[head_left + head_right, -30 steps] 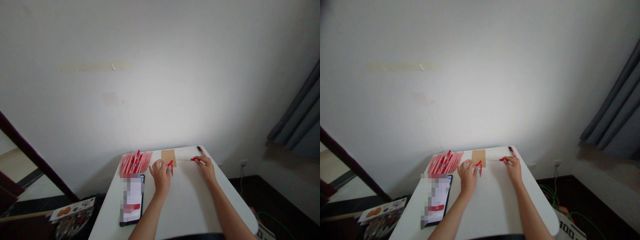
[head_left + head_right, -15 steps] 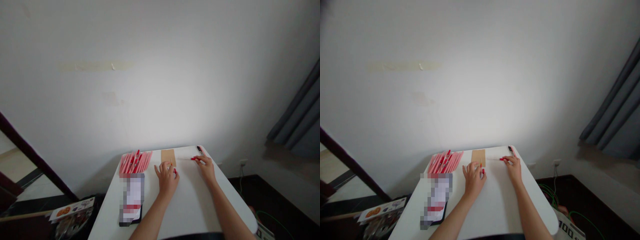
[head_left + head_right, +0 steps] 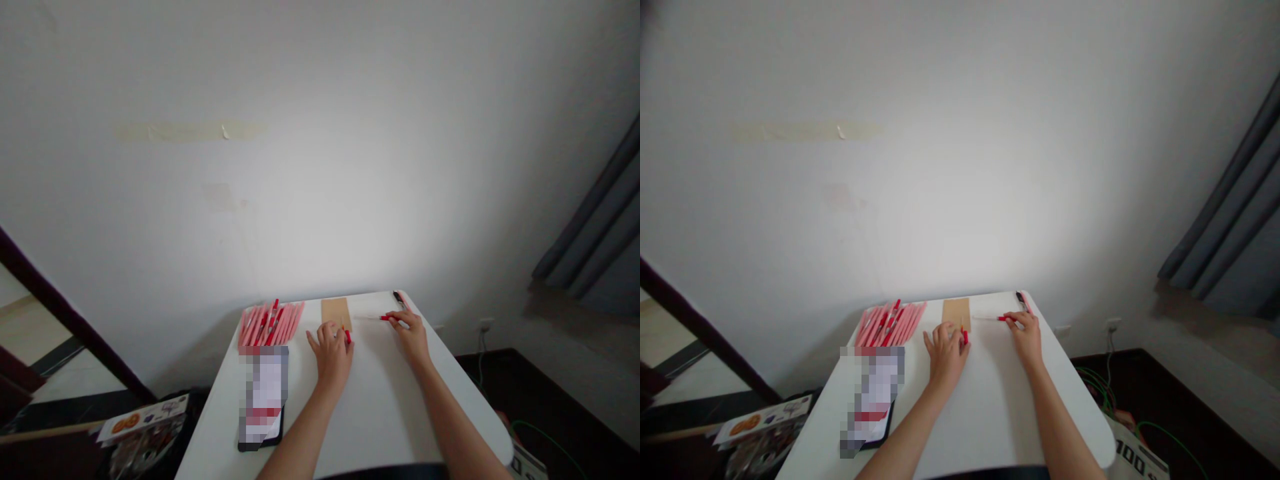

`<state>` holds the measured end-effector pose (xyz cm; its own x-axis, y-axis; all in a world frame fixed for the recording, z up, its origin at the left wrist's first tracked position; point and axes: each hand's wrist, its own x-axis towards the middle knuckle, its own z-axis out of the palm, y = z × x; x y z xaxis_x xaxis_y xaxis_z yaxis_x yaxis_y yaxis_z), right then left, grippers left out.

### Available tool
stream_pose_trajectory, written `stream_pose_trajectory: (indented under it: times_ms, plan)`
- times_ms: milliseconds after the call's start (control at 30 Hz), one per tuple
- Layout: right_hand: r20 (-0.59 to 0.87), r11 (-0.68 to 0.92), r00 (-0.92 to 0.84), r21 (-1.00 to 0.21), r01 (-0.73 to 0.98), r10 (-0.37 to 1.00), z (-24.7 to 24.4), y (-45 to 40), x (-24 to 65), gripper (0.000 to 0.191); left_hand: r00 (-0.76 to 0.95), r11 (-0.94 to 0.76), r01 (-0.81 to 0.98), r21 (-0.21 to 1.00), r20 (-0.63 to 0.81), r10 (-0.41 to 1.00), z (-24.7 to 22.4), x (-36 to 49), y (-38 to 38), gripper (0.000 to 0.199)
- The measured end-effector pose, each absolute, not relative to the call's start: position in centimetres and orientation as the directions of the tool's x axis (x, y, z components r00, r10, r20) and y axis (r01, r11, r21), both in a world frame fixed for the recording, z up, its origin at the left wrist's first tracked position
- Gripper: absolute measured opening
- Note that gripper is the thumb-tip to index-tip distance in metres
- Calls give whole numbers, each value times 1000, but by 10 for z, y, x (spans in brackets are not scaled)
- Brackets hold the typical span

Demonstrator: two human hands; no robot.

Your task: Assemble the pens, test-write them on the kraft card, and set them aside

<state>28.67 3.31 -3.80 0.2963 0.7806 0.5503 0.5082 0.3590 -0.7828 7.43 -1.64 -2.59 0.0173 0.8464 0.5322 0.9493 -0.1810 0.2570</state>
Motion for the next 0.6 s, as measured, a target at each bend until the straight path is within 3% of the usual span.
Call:
stream_pose_trajectory:
  times_ms: [600]
  plan:
    - [530, 341, 305, -797, 499, 791, -41, 34, 289, 27, -10, -152, 945, 288, 493, 870, -23, 75, -17, 18]
